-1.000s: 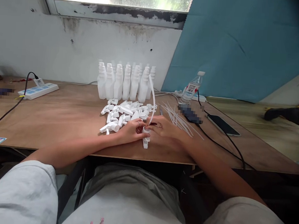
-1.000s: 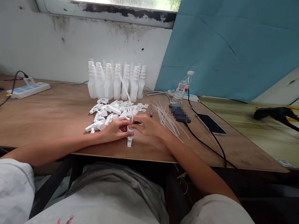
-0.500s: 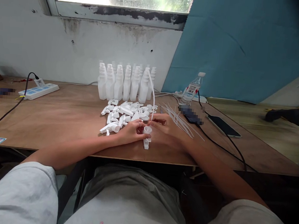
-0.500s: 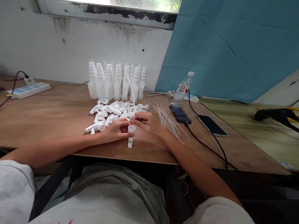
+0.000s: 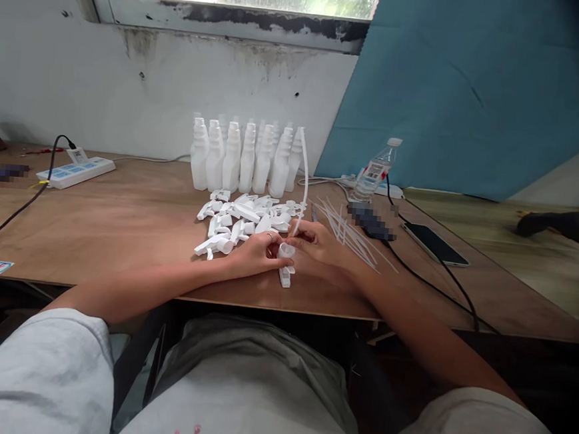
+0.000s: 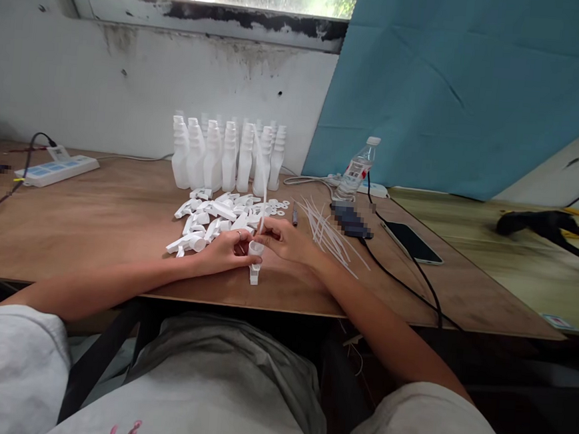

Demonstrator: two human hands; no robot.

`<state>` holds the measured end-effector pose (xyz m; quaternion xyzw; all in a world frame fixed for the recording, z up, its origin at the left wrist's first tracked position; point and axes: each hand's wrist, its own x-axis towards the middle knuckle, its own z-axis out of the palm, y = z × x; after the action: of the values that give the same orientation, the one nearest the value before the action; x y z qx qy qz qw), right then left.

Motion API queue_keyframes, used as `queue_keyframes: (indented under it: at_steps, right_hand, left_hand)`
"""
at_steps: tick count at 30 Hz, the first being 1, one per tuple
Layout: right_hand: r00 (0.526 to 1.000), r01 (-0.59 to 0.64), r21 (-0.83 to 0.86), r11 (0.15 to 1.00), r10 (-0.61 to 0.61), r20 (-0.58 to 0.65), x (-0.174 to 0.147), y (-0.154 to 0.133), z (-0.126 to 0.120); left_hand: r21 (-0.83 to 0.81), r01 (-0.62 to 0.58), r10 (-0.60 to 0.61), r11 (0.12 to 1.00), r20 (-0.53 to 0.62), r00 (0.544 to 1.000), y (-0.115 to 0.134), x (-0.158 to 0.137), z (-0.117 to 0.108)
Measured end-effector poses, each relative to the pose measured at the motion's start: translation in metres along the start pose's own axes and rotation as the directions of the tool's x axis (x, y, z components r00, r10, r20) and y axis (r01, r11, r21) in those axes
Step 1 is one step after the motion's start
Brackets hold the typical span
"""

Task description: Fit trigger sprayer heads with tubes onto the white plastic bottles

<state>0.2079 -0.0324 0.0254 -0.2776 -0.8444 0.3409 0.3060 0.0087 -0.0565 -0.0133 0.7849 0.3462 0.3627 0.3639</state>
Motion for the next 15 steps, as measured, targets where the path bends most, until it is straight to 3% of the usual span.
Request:
queue_keyframes:
  at_steps: [15]
  right_hand:
    - [0.999, -0.027, -0.06, 0.998, 0.029, 0.028, 0.0013, 0.0049, -0.0023]
  left_hand:
    - [-0.006, 0.012, -0.011, 1.0, 0.025, 1.0, 0.002, -0.0006, -0.0007]
